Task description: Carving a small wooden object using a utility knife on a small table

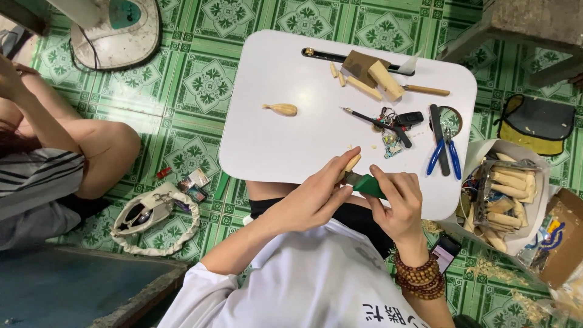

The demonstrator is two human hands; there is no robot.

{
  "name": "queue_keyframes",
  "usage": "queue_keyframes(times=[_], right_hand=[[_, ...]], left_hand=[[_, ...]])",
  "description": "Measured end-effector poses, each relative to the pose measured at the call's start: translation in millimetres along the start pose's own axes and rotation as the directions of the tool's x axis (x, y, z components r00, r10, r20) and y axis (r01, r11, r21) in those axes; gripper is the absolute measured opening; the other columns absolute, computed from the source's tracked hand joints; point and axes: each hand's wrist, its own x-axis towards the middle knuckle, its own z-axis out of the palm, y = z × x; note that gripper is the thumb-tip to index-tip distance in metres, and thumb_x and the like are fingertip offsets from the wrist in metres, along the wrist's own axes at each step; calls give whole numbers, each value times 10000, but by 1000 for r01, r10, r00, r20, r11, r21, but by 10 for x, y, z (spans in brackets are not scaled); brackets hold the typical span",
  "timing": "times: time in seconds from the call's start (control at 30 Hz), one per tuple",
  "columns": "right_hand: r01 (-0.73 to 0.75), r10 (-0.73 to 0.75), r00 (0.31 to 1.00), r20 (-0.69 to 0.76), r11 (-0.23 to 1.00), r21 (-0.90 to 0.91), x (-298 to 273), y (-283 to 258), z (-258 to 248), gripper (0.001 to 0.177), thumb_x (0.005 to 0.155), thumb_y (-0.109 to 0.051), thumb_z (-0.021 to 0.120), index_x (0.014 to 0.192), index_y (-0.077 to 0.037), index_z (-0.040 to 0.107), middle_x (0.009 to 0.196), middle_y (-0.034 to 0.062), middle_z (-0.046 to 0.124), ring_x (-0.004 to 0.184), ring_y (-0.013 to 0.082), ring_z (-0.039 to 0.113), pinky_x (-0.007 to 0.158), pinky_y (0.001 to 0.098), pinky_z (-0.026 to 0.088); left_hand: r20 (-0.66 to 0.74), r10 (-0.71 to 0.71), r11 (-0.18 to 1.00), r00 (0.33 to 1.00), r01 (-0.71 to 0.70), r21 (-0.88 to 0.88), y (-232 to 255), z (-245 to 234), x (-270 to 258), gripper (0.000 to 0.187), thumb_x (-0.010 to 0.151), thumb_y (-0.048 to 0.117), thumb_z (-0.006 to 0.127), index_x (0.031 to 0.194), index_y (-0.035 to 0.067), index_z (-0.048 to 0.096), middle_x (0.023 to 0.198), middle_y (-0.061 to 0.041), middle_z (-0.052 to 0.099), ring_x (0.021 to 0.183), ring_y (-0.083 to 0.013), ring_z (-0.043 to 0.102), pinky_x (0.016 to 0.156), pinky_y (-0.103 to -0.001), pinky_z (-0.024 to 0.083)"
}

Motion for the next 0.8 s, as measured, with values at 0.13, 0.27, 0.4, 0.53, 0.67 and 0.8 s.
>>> queue_keyframes(times=[0.13, 0.27, 0.4, 0.53, 0.67, 0.8], right_hand=[[-14, 13, 1000, 7, 999, 43, -126, 70, 120, 462, 906, -179, 794, 1303, 39, 702, 918, 81, 640, 774, 253, 607, 796, 374, 433], [-25, 28, 999, -46, 998, 63, -144, 165, 269, 458, 921, -174, 805, 1293, 69, 692, 916, 95, 633, 783, 266, 608, 808, 382, 425], [-16, 19, 999, -51, 998, 54, -16, 209, 295, 443, 922, -193, 815, 1261, 70, 708, 877, 100, 620, 755, 267, 603, 799, 379, 430], [14, -11, 997, -80, 999, 38, 175, 296, 276, 429, 921, -215, 820, 1234, 64, 729, 859, 97, 619, 744, 264, 600, 794, 386, 424], [79, -88, 982, -169, 995, -60, 485, 427, 256, 415, 935, -212, 830, 1205, 88, 734, 845, 117, 616, 722, 270, 590, 788, 400, 420], [106, -128, 948, -291, 990, -93, 799, 602, 289, 402, 960, -201, 826, 1162, 133, 732, 822, 140, 605, 698, 278, 585, 779, 411, 427]], left_hand=[[-29, -3, 1000, 1000, 3, 23, -118, 37, -57, 544, 1061, 35, 434, 1584, -45, 303, 966, -173, 540, 793, -257, 579, 748, -444, 546], [-76, -17, 998, 997, 21, 58, -161, 20, -14, 492, 1074, 27, 459, 1549, -38, 350, 948, -146, 540, 787, -263, 619, 728, -435, 556], [-85, -31, 996, 996, 38, 75, -298, 7, 45, 501, 1073, 34, 471, 1556, -12, 348, 942, -140, 541, 781, -272, 635, 722, -432, 561], [-120, -21, 979, 993, 45, 199, -311, -3, 187, 463, 1068, 58, 507, 1518, 16, 406, 923, -131, 572, 744, -309, 680, 669, -449, 587], [-208, 42, 941, 977, 32, 338, -126, -50, 493, 417, 1077, 121, 540, 1481, 56, 460, 928, -72, 603, 758, -285, 721, 667, -420, 614], [-343, 88, 947, 935, 29, 321, -255, -17, 766, 364, 1059, 150, 607, 1412, 94, 536, 921, -20, 629, 765, -245, 734, 666, -334, 622]])
